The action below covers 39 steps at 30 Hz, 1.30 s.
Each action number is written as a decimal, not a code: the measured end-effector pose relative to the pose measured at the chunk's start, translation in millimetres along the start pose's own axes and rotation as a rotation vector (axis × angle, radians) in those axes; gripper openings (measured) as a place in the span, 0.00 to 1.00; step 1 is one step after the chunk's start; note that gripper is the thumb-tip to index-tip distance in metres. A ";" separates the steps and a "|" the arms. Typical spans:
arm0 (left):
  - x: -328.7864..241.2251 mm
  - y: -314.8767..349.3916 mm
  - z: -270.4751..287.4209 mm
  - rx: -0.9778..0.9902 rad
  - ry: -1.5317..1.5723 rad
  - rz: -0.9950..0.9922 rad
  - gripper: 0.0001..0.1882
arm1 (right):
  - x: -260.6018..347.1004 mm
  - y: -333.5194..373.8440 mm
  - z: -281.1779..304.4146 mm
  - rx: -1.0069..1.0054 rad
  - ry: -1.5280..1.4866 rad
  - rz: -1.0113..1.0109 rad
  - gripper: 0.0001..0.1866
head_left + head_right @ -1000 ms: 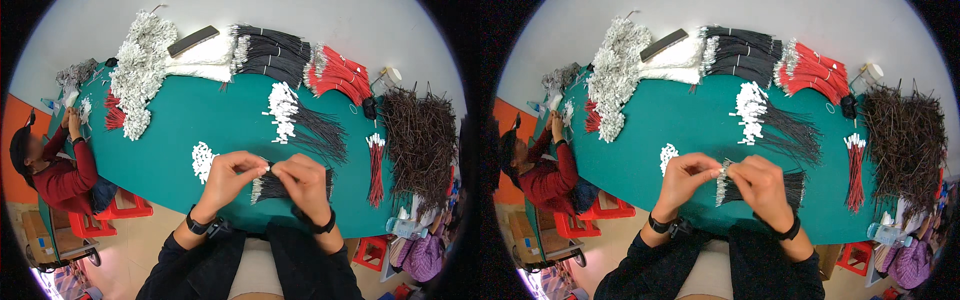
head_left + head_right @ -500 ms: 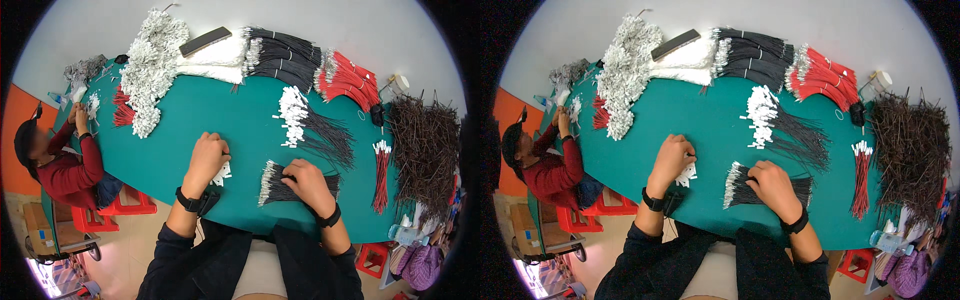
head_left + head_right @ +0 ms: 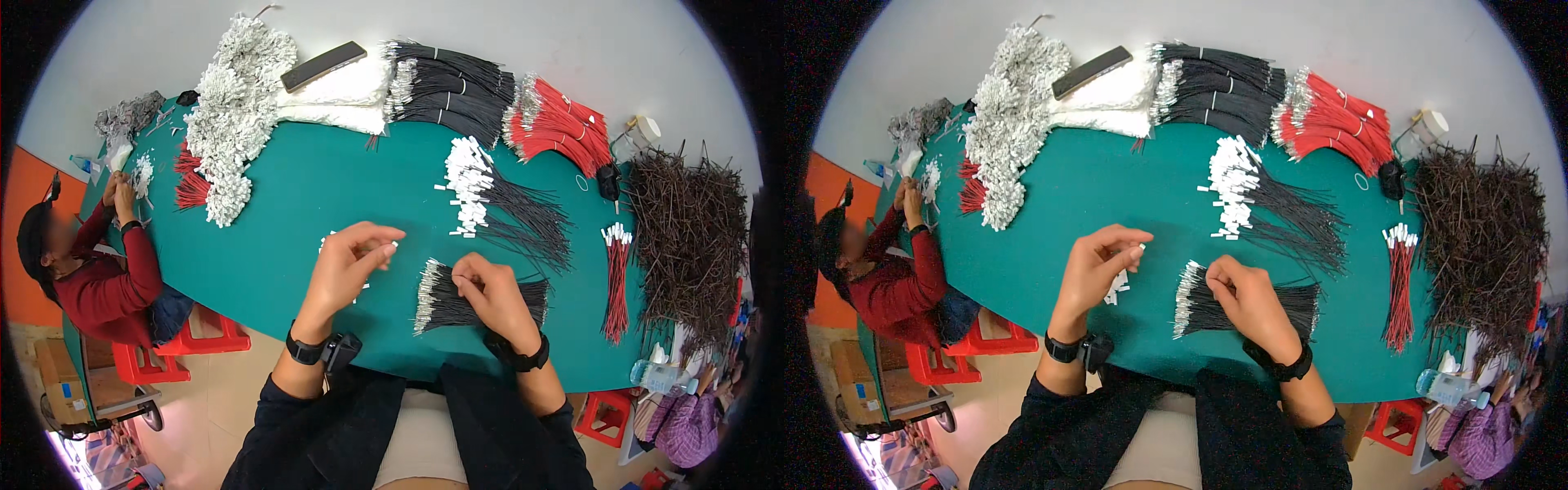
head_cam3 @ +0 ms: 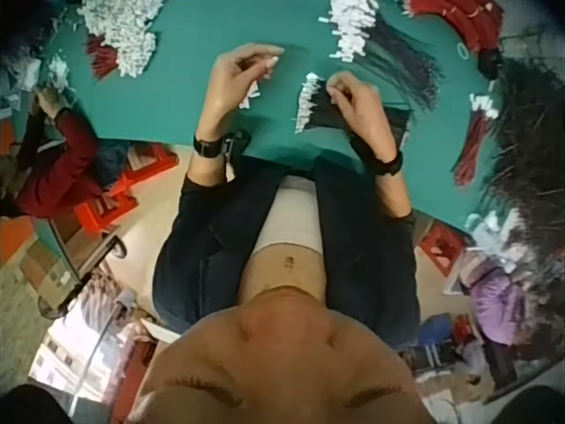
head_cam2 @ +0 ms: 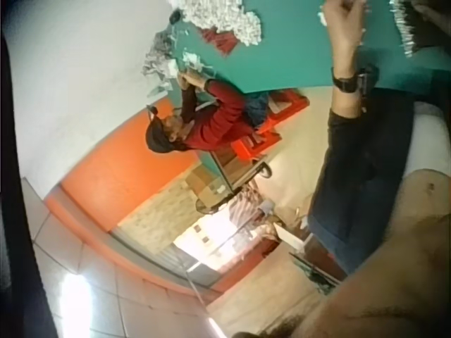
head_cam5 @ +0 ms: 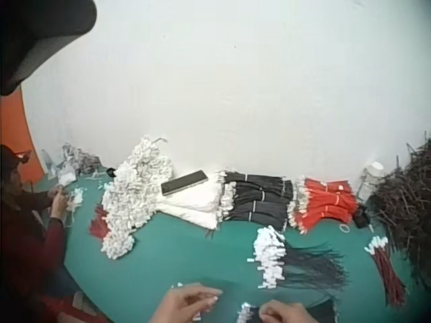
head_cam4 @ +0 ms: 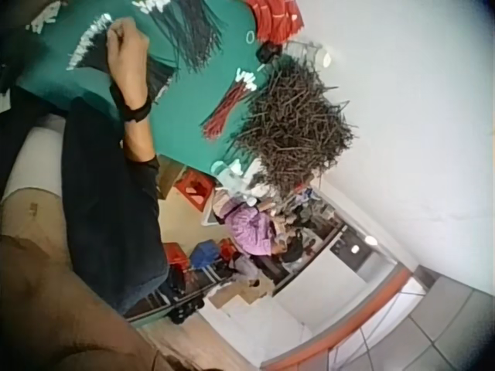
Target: Assembling small white plastic connectors onto bundles of black wires on an electronics workbench.
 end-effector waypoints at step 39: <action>-0.2 16.2 -47.9 0.195 0.537 0.038 0.03 | 84.4 -4.6 33.0 -0.317 0.331 0.429 0.08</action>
Point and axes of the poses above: each hand's wrist, its own y-axis away from the middle knuckle, its own z-axis out of the back of the hand, x = y × z, the point moved 8 cm from there along -y, towards the middle knuckle, and after that the axes turned 15 degrees about z, right-handed, at the moved point
